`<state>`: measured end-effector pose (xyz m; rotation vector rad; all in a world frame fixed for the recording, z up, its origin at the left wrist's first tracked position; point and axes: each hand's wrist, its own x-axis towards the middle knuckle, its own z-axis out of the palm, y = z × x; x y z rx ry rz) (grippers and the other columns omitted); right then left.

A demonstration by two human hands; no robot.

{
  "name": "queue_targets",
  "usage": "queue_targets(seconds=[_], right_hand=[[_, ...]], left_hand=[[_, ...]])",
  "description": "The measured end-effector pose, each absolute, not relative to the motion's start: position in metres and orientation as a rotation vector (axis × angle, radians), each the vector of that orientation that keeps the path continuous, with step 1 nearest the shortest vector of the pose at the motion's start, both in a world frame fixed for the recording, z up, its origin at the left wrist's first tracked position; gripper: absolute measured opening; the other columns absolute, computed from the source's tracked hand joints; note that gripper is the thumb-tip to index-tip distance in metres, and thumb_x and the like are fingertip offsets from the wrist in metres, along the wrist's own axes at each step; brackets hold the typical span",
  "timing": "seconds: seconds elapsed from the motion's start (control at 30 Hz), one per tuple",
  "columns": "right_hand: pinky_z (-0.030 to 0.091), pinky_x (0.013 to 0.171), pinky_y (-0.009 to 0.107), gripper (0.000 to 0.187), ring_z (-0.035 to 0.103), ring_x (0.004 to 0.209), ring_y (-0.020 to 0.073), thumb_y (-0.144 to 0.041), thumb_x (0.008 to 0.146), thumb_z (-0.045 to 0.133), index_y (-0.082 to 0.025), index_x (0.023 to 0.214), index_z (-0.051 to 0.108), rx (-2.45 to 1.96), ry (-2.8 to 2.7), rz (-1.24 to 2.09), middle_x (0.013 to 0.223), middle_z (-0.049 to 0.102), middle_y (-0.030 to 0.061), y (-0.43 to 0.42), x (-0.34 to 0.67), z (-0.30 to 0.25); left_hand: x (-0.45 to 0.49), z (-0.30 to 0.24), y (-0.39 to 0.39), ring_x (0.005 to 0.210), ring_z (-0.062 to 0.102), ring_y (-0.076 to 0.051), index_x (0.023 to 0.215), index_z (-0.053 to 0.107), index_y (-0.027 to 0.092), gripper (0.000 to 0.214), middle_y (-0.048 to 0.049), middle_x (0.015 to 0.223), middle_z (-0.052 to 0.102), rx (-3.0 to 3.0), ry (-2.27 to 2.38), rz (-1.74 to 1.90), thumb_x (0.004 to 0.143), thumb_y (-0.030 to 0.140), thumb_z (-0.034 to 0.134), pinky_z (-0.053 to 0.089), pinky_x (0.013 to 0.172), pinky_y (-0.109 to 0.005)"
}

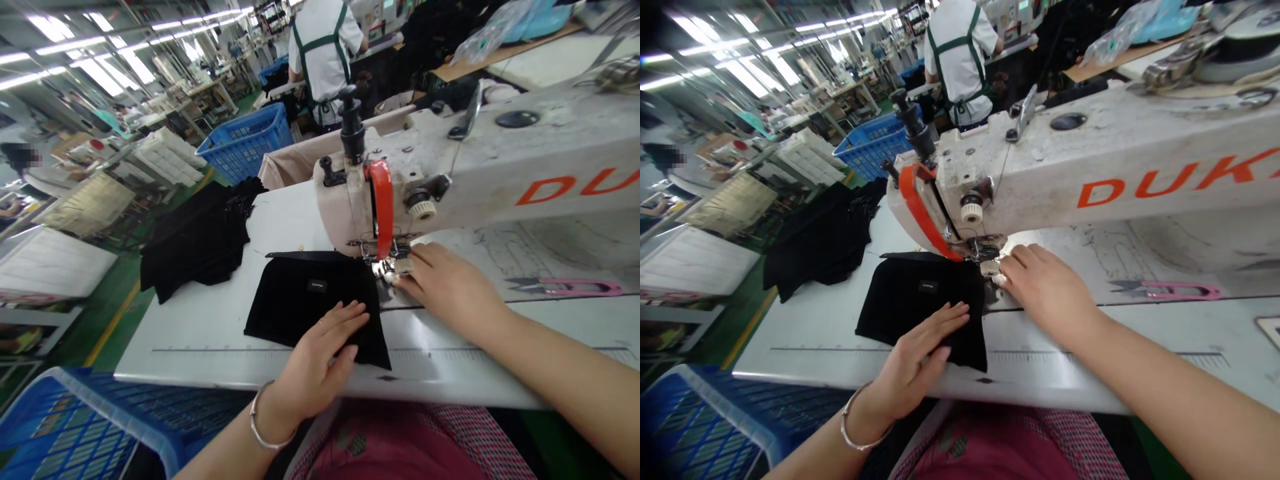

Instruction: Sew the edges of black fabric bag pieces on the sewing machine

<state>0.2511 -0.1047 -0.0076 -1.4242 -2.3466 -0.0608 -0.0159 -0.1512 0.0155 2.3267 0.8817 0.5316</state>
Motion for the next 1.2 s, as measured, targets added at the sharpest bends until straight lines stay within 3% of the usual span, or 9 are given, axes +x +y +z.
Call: queue_targets(seconds=[0.13, 0.23, 0.4, 0.6, 0.77, 0.83, 0.97, 1.2], right_hand=[[0.045, 0.081, 0.042, 0.015, 0.054, 0.094, 0.0271, -0.026, 0.093, 0.055, -0.015, 0.091, 0.065, -1.359, -2.322, -0.031, 0.093, 0.06, 0.0113, -0.106, 0.238, -0.004], [0.044, 0.082, 0.039, 0.02, 0.054, 0.09, 0.0223, -0.037, 0.093, 0.057, -0.021, 0.085, 0.065, -1.191, -2.367, 0.17, 0.095, 0.059, 0.0062, -0.141, 0.24, -0.004], [0.043, 0.083, 0.041, 0.038, 0.052, 0.093, 0.023, -0.042, 0.085, 0.067, -0.023, 0.117, 0.06, -1.186, -2.249, 0.456, 0.108, 0.059, 0.0065, -0.197, 0.23, -0.013], [0.043, 0.083, 0.04, 0.032, 0.051, 0.095, 0.0223, -0.021, 0.092, 0.057, -0.022, 0.124, 0.055, -1.204, -2.123, 0.432, 0.11, 0.059, 0.0067, -0.198, 0.207, -0.019], [0.044, 0.078, 0.039, 0.017, 0.051, 0.089, 0.021, -0.014, 0.095, 0.048, -0.02, 0.096, 0.064, -1.048, -2.249, 0.426, 0.1, 0.061, 0.005, -0.193, 0.208, -0.011], [0.045, 0.081, 0.041, 0.016, 0.053, 0.092, 0.0216, -0.013, 0.094, 0.049, -0.018, 0.095, 0.065, -0.997, -2.302, 0.406, 0.105, 0.063, 0.0057, -0.194, 0.211, -0.007], [0.042, 0.099, 0.046, 0.014, 0.05, 0.119, 0.0256, -0.015, 0.093, 0.052, -0.017, 0.094, 0.066, -0.967, -2.335, 0.328, 0.13, 0.059, 0.0092, -0.195, 0.215, -0.006], [0.04, 0.105, 0.046, 0.023, 0.054, 0.121, 0.0214, -0.015, 0.096, 0.045, -0.017, 0.107, 0.065, -0.898, -2.313, 0.393, 0.126, 0.064, 0.0064, -0.194, 0.219, -0.015]], left_hand=[[-0.017, 0.012, -0.152, 0.122, 0.057, -0.019, 0.127, 0.058, 0.021, 0.032, -0.0056, 0.128, 0.063, 2.073, 1.158, 0.745, 0.098, 0.017, 0.043, 0.046, 0.108, -0.037], [-0.02, 0.008, -0.156, 0.109, 0.063, -0.018, 0.12, 0.061, 0.022, 0.027, -0.0043, 0.117, 0.066, 1.986, 1.336, 0.877, 0.099, 0.02, 0.045, 0.051, 0.098, -0.033], [-0.019, 0.006, -0.16, 0.115, 0.058, -0.017, 0.127, 0.055, 0.023, 0.031, -0.0041, 0.124, 0.062, 2.05, 1.317, 0.919, 0.099, 0.018, 0.043, 0.045, 0.103, -0.032], [-0.017, 0.009, -0.157, 0.115, 0.057, -0.016, 0.127, 0.054, 0.022, 0.032, -0.0043, 0.124, 0.061, 2.121, 1.306, 0.915, 0.099, 0.016, 0.041, 0.043, 0.103, -0.03], [-0.017, 0.008, -0.157, 0.114, 0.057, -0.016, 0.127, 0.054, 0.022, 0.033, -0.0047, 0.122, 0.062, 2.16, 1.325, 0.957, 0.098, 0.015, 0.041, 0.044, 0.103, -0.031], [-0.017, 0.008, -0.157, 0.117, 0.057, -0.017, 0.128, 0.054, 0.02, 0.034, -0.0056, 0.124, 0.061, 2.177, 1.302, 0.943, 0.097, 0.013, 0.041, 0.044, 0.104, -0.032], [-0.018, 0.008, -0.156, 0.126, 0.053, -0.02, 0.128, 0.051, 0.017, 0.037, -0.0093, 0.133, 0.057, 2.241, 1.148, 0.86, 0.094, 0.008, 0.039, 0.045, 0.107, -0.038], [-0.013, 0.019, -0.145, 0.134, 0.045, -0.026, 0.118, 0.05, 0.009, 0.038, -0.0179, 0.132, 0.056, 2.591, 0.746, 0.553, 0.084, -0.002, 0.038, 0.04, 0.113, -0.053]])
